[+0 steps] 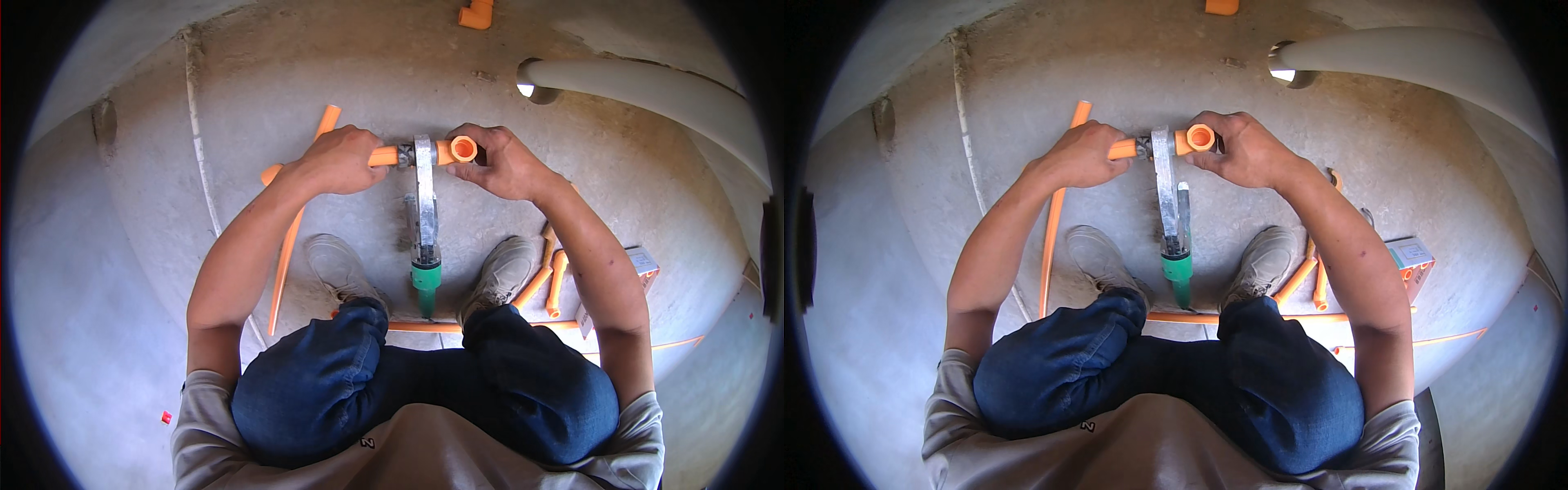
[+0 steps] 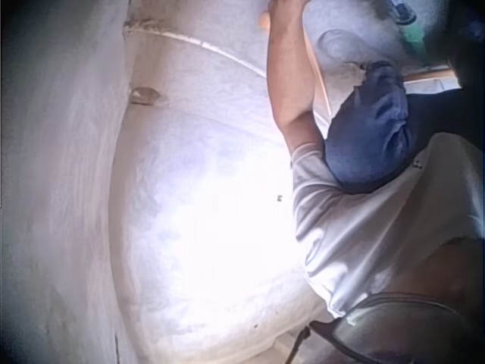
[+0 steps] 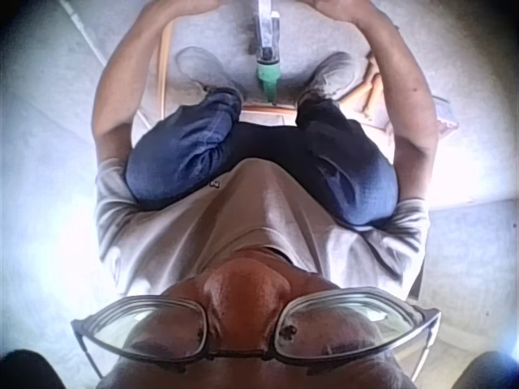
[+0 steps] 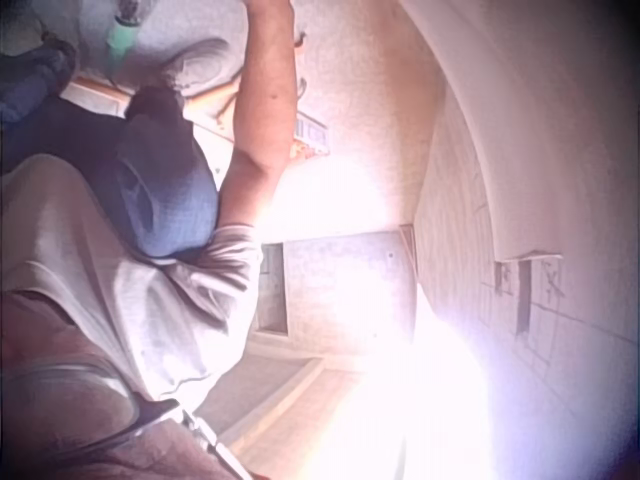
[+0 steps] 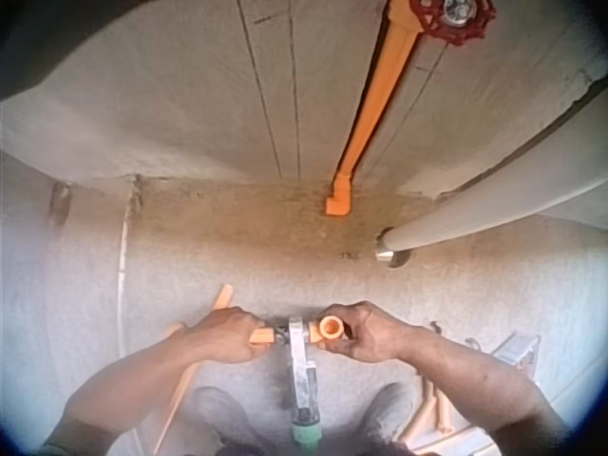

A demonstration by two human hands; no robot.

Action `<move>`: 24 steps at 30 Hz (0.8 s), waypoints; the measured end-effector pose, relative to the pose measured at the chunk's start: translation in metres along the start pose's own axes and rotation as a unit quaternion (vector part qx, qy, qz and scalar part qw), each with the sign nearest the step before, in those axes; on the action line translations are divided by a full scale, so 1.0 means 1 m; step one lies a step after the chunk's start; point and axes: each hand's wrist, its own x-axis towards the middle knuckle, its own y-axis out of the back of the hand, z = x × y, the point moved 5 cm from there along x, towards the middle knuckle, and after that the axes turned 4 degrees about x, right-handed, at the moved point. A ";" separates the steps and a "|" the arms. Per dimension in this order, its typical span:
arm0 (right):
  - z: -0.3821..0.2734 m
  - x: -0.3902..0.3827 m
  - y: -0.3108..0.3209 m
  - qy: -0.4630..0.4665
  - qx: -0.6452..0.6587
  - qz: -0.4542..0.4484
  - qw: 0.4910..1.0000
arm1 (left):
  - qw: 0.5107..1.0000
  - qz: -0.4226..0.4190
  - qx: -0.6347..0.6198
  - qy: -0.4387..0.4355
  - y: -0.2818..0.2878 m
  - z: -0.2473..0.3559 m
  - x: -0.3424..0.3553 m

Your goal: The person measures an orange pipe with a tape measure, cuts it using a hand tool, and then uses a heating tool to fuse the pipe sections and elbow connectors together.

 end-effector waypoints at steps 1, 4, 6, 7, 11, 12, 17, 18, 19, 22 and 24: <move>0.000 0.000 0.000 0.010 0.005 0.010 1.000 | 1.000 0.003 -0.002 -0.001 0.000 0.000 0.000; 0.000 -0.001 0.002 0.009 0.000 0.008 1.000 | 1.000 0.001 -0.010 -0.001 0.003 0.003 -0.002; -0.001 -0.001 0.002 0.006 0.001 0.006 1.000 | 1.000 -0.002 -0.015 0.002 0.004 0.003 -0.003; -0.001 0.000 0.002 0.005 0.000 0.005 1.000 | 1.000 -0.002 -0.014 0.003 0.004 0.002 -0.003; 0.002 0.001 0.000 0.002 0.006 0.005 1.000 | 1.000 -0.011 -0.017 0.005 0.004 0.003 -0.002; 0.002 0.001 0.000 0.002 0.007 0.006 1.000 | 1.000 -0.011 -0.017 0.004 0.005 0.004 -0.003; 0.004 0.001 0.000 -0.005 0.012 0.004 1.000 | 1.000 -0.004 -0.027 0.003 0.004 0.003 -0.002; 0.004 0.001 0.000 -0.002 0.011 0.005 1.000 | 1.000 -0.004 -0.027 0.003 0.004 0.003 -0.002; 0.004 0.001 0.000 0.001 0.011 0.006 1.000 | 1.000 -0.001 -0.029 0.001 0.005 0.003 -0.003; 0.003 0.001 0.000 -0.012 0.020 -0.001 1.000 | 1.000 0.000 -0.030 -0.004 0.005 0.004 -0.003; 0.003 0.001 0.000 -0.015 0.022 -0.003 1.000 | 1.000 -0.002 -0.030 -0.007 0.005 0.004 -0.003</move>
